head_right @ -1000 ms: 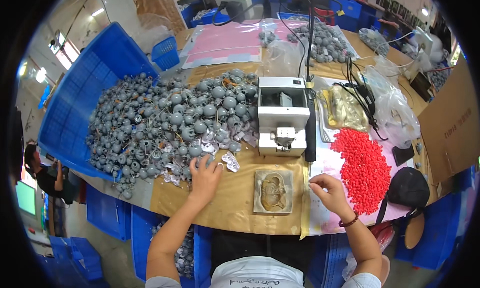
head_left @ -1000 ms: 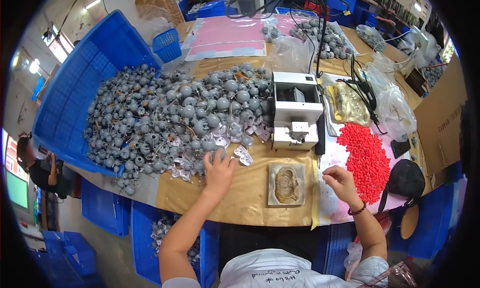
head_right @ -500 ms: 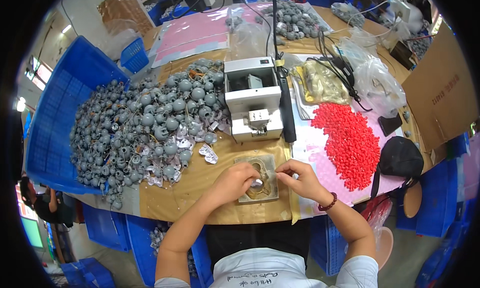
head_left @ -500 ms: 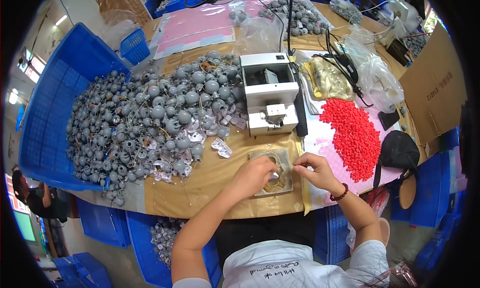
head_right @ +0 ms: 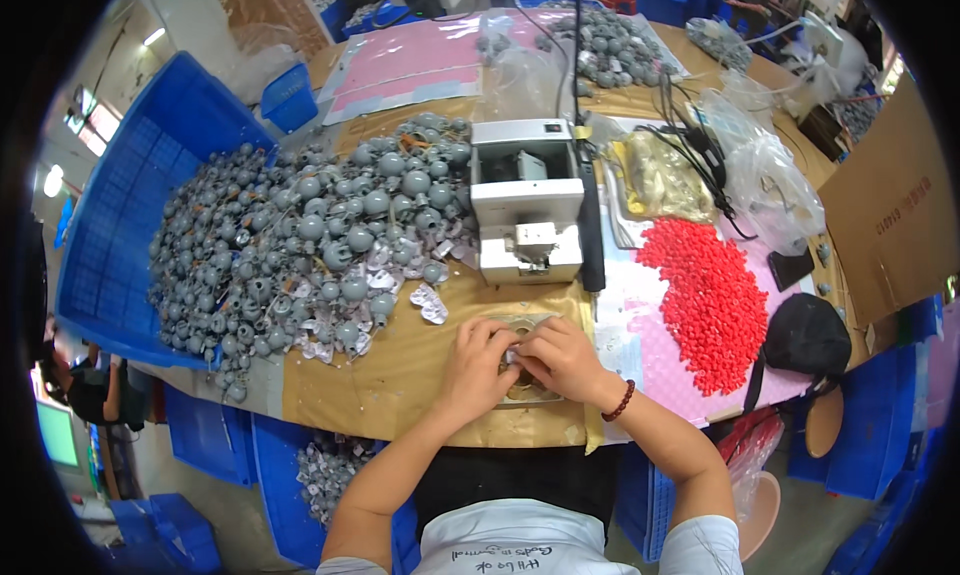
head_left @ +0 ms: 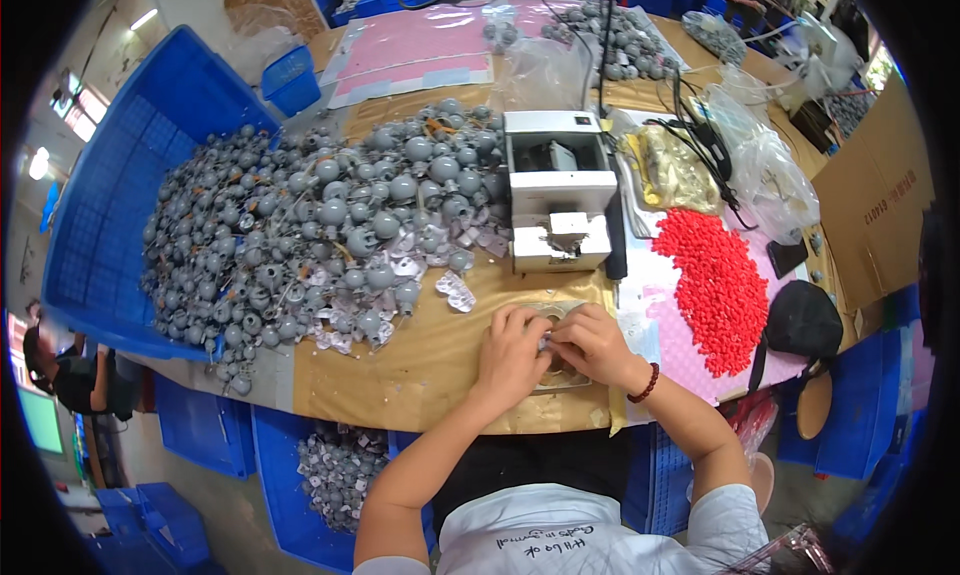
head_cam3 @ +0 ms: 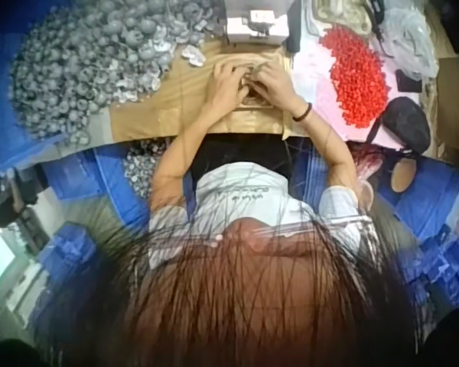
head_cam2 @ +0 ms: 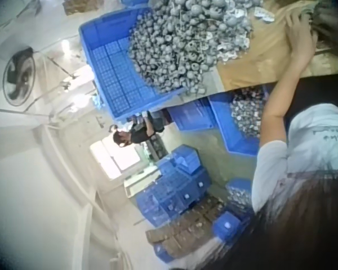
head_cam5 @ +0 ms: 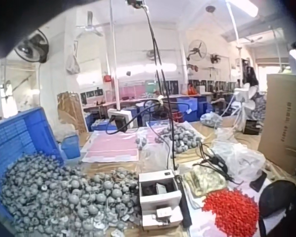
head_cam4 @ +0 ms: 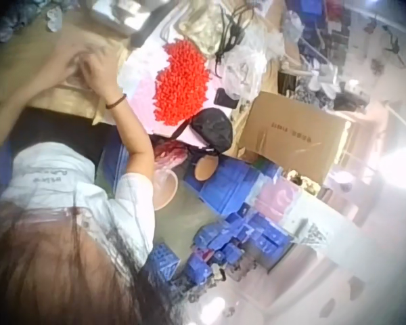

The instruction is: Assembling small grey plastic components with red parts using a pneumatic screwdriver and a jig.

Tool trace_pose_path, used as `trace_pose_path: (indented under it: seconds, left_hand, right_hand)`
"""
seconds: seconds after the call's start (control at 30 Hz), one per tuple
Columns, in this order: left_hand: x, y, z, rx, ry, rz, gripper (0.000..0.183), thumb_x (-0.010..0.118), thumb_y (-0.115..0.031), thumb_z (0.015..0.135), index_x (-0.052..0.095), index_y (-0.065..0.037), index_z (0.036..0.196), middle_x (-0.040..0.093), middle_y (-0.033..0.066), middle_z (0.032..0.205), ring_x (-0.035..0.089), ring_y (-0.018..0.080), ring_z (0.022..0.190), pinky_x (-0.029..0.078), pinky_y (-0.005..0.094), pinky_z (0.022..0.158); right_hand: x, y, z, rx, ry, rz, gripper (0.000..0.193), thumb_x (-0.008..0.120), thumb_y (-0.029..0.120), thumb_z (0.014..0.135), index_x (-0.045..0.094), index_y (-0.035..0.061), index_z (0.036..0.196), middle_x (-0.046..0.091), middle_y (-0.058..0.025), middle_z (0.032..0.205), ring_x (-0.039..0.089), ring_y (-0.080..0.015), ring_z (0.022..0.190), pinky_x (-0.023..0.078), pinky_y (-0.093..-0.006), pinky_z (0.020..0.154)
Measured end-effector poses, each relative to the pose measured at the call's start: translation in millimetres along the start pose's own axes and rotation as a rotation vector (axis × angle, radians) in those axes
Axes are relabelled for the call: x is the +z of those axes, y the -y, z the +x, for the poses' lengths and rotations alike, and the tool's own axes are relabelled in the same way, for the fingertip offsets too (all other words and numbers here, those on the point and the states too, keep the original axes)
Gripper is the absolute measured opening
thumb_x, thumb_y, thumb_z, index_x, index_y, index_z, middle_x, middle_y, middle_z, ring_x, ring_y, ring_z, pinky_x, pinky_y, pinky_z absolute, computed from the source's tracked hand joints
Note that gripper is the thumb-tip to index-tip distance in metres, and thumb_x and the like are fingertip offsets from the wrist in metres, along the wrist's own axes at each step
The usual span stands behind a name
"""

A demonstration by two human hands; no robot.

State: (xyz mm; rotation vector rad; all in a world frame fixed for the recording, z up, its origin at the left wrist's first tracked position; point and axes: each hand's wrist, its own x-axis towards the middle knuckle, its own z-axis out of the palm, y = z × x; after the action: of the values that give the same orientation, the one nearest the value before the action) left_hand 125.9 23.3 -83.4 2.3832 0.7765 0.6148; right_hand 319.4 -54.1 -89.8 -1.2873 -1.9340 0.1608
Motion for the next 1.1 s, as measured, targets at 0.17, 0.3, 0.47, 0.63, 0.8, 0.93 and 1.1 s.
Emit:
trace_pose_path:
  seconds: [0.17, 0.3, 0.47, 0.63, 0.8, 0.93, 1.1]
  left_hand:
    - [-27, 18, -23, 0.014, -0.114, -0.110, 0.040, 0.080, -0.013, 0.083, 0.066, -0.007, 0.120, 0.062, 0.0136, 0.126, 0.054, 0.0372, 0.123, 0.045, 0.0470, 0.107]
    - [-89, 52, -56, 0.006, -0.354, 0.079, 0.023, 0.073, -0.008, 0.090, 0.068, -0.005, 0.112, 0.066, 0.0147, 0.114, 0.061, 0.0372, 0.107, 0.048, 0.0458, 0.100]
    - [-173, 129, -72, -0.169, -0.515, 0.442, 0.022, 0.071, -0.003, 0.089, 0.069, -0.005, 0.111, 0.065, 0.0137, 0.108, 0.059, 0.0369, 0.104, 0.048, 0.0455, 0.093]
    - [-190, 152, -58, -0.241, -0.460, 0.627, 0.025, 0.073, -0.004, 0.087, 0.073, -0.010, 0.111, 0.063, 0.0113, 0.106, 0.057, 0.0355, 0.106, 0.050, 0.0454, 0.092]
    - [-189, 148, -48, -0.234, -0.547, 0.433, 0.020, 0.074, -0.008, 0.090, 0.077, -0.012, 0.109, 0.066, 0.0097, 0.099, 0.065, 0.0322, 0.091, 0.055, 0.0397, 0.080]
    - [-180, 91, -19, -0.127, -0.664, -0.034, 0.016, 0.069, 0.001, 0.094, 0.075, -0.006, 0.108, 0.072, 0.0075, 0.099, 0.071, 0.0194, 0.086, 0.055, 0.0292, 0.074]
    - [-135, 57, 15, -0.123, -0.531, -0.688, 0.014, 0.066, 0.002, 0.101, 0.072, -0.001, 0.113, 0.074, 0.0035, 0.102, 0.070, 0.0102, 0.094, 0.055, 0.0257, 0.084]
  right_hand:
    - [6, 5, -6, -0.098, 0.053, -0.201, 0.020, 0.083, 0.015, 0.080, 0.070, 0.0096, 0.095, 0.066, -0.0060, 0.102, 0.062, -0.0294, 0.102, 0.050, -0.0416, 0.086]
    - [1, 9, -10, -0.045, 0.069, -0.244, 0.025, 0.084, 0.014, 0.078, 0.072, 0.0108, 0.099, 0.066, -0.0065, 0.105, 0.062, -0.0300, 0.104, 0.049, -0.0429, 0.088]
    - [6, 0, -13, -0.017, 0.065, -0.183, 0.032, 0.086, 0.013, 0.079, 0.071, 0.0082, 0.107, 0.066, -0.0092, 0.107, 0.062, -0.0313, 0.101, 0.052, -0.0438, 0.086]
    - [-8, 9, -4, 0.174, -0.002, 0.097, 0.029, 0.080, 0.011, 0.089, 0.069, 0.0045, 0.115, 0.065, -0.0114, 0.106, 0.064, -0.0306, 0.098, 0.053, -0.0405, 0.086]
    - [-22, 7, -8, 0.270, -0.070, 0.215, 0.026, 0.075, 0.003, 0.092, 0.068, 0.0012, 0.118, 0.067, -0.0128, 0.106, 0.068, -0.0235, 0.087, 0.056, -0.0332, 0.076]
    - [-32, 4, -6, 0.259, -0.117, 0.207, 0.023, 0.073, 0.000, 0.093, 0.070, 0.0001, 0.115, 0.069, -0.0129, 0.104, 0.069, -0.0221, 0.084, 0.056, -0.0318, 0.075]
    - [-40, 22, 23, 0.207, -0.141, 0.278, 0.016, 0.072, -0.001, 0.093, 0.071, -0.0007, 0.109, 0.071, -0.0128, 0.103, 0.070, -0.0222, 0.086, 0.056, -0.0324, 0.075]
